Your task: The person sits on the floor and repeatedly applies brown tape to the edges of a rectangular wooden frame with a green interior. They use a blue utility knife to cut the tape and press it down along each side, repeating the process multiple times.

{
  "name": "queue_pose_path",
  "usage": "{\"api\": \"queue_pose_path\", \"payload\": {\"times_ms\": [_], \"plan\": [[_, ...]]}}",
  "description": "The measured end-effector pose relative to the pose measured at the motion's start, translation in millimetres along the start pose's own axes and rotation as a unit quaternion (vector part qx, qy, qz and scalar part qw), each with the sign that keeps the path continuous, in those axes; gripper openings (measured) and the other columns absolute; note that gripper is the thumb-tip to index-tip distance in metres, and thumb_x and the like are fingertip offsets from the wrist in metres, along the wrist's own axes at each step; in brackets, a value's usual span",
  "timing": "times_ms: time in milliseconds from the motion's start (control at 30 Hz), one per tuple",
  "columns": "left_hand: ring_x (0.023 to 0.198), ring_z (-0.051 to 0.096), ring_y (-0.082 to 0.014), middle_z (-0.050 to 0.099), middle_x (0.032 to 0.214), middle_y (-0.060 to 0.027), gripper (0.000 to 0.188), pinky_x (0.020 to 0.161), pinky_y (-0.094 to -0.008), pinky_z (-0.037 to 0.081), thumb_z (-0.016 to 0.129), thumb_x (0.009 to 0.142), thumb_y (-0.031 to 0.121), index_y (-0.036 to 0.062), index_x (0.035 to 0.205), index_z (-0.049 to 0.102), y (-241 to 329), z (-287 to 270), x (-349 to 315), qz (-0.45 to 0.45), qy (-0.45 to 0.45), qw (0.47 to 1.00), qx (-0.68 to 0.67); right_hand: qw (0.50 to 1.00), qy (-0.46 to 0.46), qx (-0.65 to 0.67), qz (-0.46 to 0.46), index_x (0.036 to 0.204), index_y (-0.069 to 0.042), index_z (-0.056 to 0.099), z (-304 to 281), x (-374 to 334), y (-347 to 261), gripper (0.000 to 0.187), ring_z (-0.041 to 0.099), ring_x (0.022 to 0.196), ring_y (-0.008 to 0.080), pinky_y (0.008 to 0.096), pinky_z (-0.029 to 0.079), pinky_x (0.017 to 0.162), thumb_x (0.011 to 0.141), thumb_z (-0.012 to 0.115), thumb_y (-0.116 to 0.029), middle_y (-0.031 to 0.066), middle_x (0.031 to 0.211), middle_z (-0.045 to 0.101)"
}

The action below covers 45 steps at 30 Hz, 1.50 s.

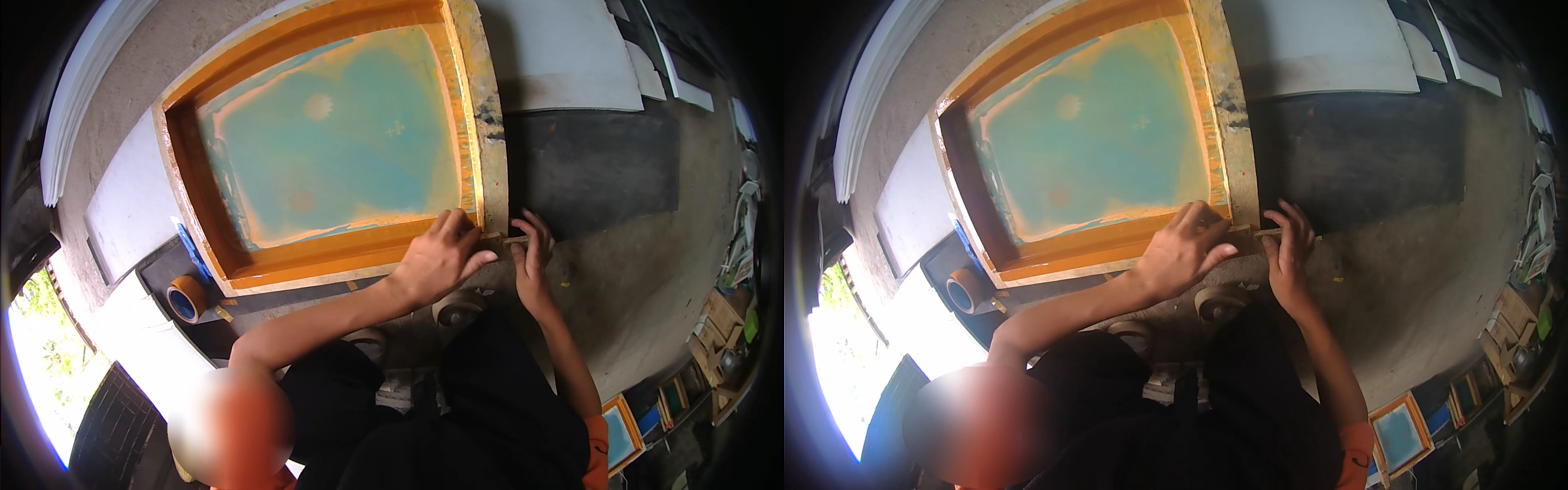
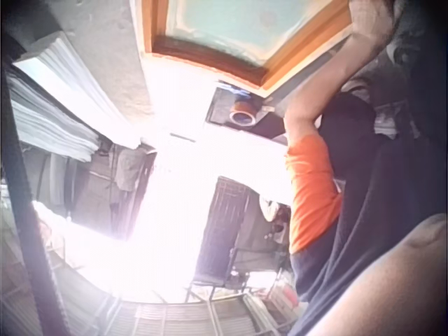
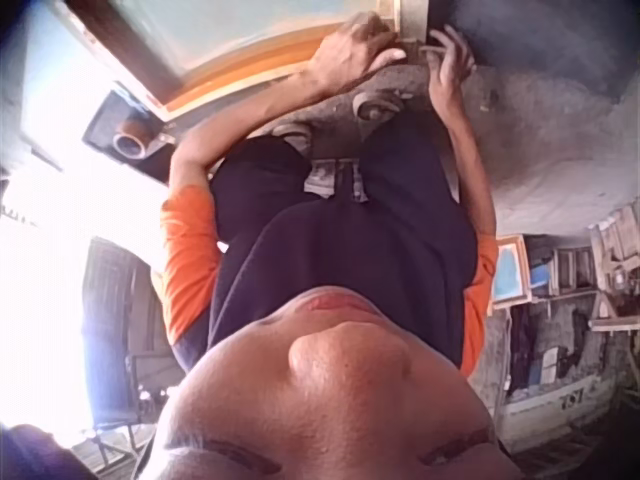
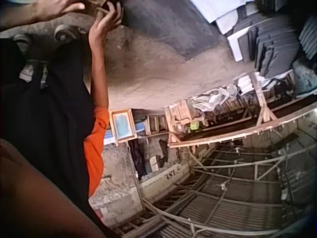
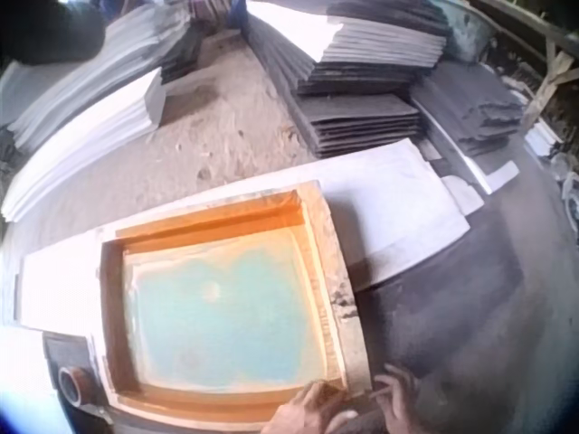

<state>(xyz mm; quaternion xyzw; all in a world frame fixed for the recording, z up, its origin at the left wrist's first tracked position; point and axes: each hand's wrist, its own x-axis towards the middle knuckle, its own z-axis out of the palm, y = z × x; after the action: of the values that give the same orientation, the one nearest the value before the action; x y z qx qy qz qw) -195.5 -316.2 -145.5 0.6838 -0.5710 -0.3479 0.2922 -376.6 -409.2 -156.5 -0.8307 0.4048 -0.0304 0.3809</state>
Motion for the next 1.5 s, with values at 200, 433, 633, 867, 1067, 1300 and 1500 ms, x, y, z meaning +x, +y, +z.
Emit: {"api": "queue_pose_path", "payload": {"times_ms": [200,433,633,867,1067,1300,1500], "plan": [[0.096,0.046,-0.0263,0.047,0.103,-0.01,0.044,0.082,-0.0371,0.045,0.04,0.091,0.042,0.0097,0.115,0.058,-34.9,-30.4,-10.2,0.043,-0.066,0.996,-0.031,1.0,0.003,-0.004,-0.011,0.118,-0.009,0.045,0.0,-2.5,4.1,0.029,0.027,0.125,0.0321,0.0444,0.018,0.102,0.091,0.044,-0.019,0.0132,0.133,0.036],[0.096,0.039,-0.0246,0.042,0.095,-0.0105,0.058,0.087,-0.037,0.034,0.038,0.086,0.057,0.011,0.113,0.06,-32.7,-20.1,1.5,0.051,-0.084,0.994,0.041,1.0,0.009,0.0,-0.009,0.117,-0.009,0.045,2.8,-1.7,3.1,0.028,0.028,0.125,0.0316,0.0438,0.018,0.102,0.09,0.045,-0.016,0.0132,0.132,0.037],[0.09,0.038,-0.025,0.039,0.091,-0.0104,0.059,0.085,-0.0384,0.033,0.041,0.083,0.059,0.0119,0.112,0.061,-28.8,-20.4,7.5,0.024,-0.091,0.996,-0.007,1.0,0.003,-0.013,-0.009,0.116,-0.008,0.046,1.1,-3.1,5.9,0.029,0.029,0.125,0.0308,0.0437,0.017,0.102,0.088,0.046,-0.015,0.013,0.132,0.037],[0.094,0.037,-0.027,0.04,0.094,-0.0094,0.054,0.087,-0.0399,0.035,0.045,0.082,0.058,0.0119,0.103,0.065,-11.8,-18.8,10.3,0.031,-0.062,0.997,0.015,1.0,-0.007,-0.022,-0.006,0.114,-0.007,0.046,-0.8,-0.3,3.3,0.027,0.028,0.125,0.0303,0.0439,0.018,0.101,0.09,0.044,-0.02,0.0134,0.132,0.037],[0.099,0.036,-0.0292,0.041,0.109,-0.0093,0.06,0.092,-0.0432,0.034,0.039,0.08,0.063,0.0218,0.12,0.057,-41.0,-25.6,-18.4,0.058,-0.04,0.997,0.044,1.0,-0.013,-0.021,-0.008,0.113,-0.009,0.047,-2.6,-0.5,3.7,0.027,0.029,0.124,0.0304,0.0434,0.018,0.101,0.091,0.043,-0.023,0.0134,0.132,0.037],[0.099,0.035,-0.0302,0.042,0.113,-0.0114,0.066,0.092,-0.0438,0.032,0.033,0.083,0.064,0.0192,0.127,0.051,-57.2,-49.4,-40.9,0.04,-0.062,0.996,0.055,1.0,-0.006,-0.026,-0.014,0.113,-0.009,0.047,-1.1,-2.6,8.2,0.026,0.029,0.124,0.0303,0.0432,0.018,0.101,0.091,0.044,-0.022,0.0133,0.131,0.038],[0.123,0.032,-0.0267,0.043,0.133,-0.0062,0.073,0.101,-0.0459,0.026,0.031,0.084,0.064,0.0078,0.128,0.047,-34.7,-30.1,-15.3,0.054,-0.113,0.992,-0.018,1.0,-0.014,-0.022,-0.008,0.113,-0.009,0.047,-1.6,0.0,4.0,0.026,0.029,0.124,0.0305,0.0436,0.018,0.101,0.09,0.045,-0.021,0.0132,0.131,0.038]]}}
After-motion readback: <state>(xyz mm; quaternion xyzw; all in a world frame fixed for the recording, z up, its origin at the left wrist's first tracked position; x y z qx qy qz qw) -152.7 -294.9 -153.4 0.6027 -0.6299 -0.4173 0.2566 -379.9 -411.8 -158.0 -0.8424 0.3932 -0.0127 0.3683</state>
